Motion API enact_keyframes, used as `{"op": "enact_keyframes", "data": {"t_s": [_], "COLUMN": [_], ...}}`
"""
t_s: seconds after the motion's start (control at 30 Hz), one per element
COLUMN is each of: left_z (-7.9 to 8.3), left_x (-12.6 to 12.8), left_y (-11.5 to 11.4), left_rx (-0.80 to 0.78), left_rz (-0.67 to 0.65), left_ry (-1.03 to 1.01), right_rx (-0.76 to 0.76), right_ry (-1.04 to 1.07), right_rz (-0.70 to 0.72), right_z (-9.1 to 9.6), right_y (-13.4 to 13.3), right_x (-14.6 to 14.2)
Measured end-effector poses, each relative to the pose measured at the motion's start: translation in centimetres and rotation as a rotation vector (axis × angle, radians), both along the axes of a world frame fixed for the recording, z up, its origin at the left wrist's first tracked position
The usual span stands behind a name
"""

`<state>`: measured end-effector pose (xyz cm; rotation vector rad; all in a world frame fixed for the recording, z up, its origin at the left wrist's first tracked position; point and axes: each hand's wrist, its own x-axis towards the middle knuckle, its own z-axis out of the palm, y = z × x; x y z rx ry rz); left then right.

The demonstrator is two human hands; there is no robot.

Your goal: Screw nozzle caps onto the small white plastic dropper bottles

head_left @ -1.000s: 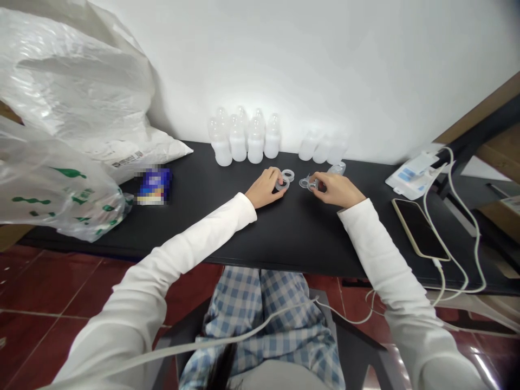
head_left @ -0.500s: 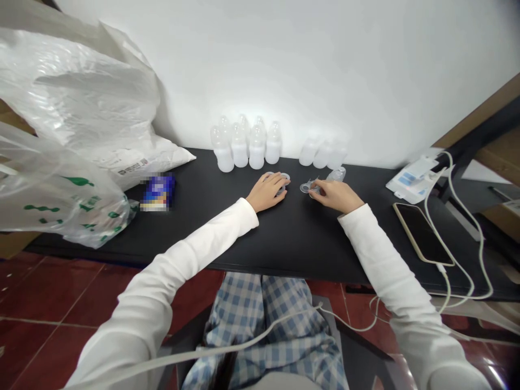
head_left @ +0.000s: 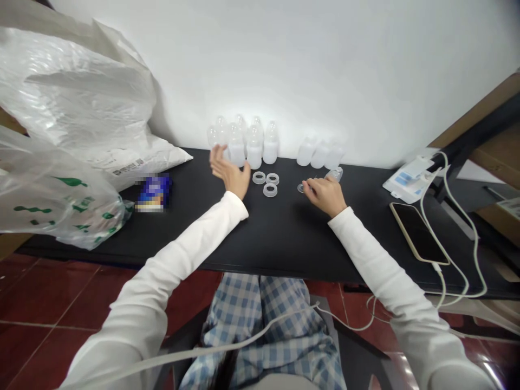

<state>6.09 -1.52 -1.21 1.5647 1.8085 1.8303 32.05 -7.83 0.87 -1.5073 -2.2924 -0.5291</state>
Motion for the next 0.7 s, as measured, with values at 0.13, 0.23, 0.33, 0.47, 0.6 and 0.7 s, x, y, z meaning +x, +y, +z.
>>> {"op": "enact_keyframes", "data": {"t_s": [0.13,0.23,0.33,0.47,0.6,0.7], "left_z": [0.5,0.2,-0.2,-1.0,-2.5,-3.4], "left_x": [-2.6,-4.0,-4.6,-3.7,-1.9,-1.2], "left_y": [1.4,2.5,3.2,2.9,2.1,1.5], "left_rx": [-0.224,-0.370,-0.427,-0.207,0.165,0.378], "left_rz": [0.176,0.131,0.082,0.066,-0.171,-0.478], "left_ry": [-0.147,-0.161,-0.215,-0.253,-0.005,0.345], "right_rx": [0.168,0.259,0.293,0.320,0.241,0.199], "right_ry": [0.048,0.119,0.162,0.184,0.366,0.647], "right_rz": [0.077,0.134,0.186,0.207,0.214,0.229], "right_z": [-1.0,-1.4,-1.7,-2.2,-2.5,-2.6], "right_y": [0.5,0.6,0.6,0.4,0.3,0.4], "right_x": [-0.3,-0.3,-0.4,-0.8,-1.1,-1.1]}}
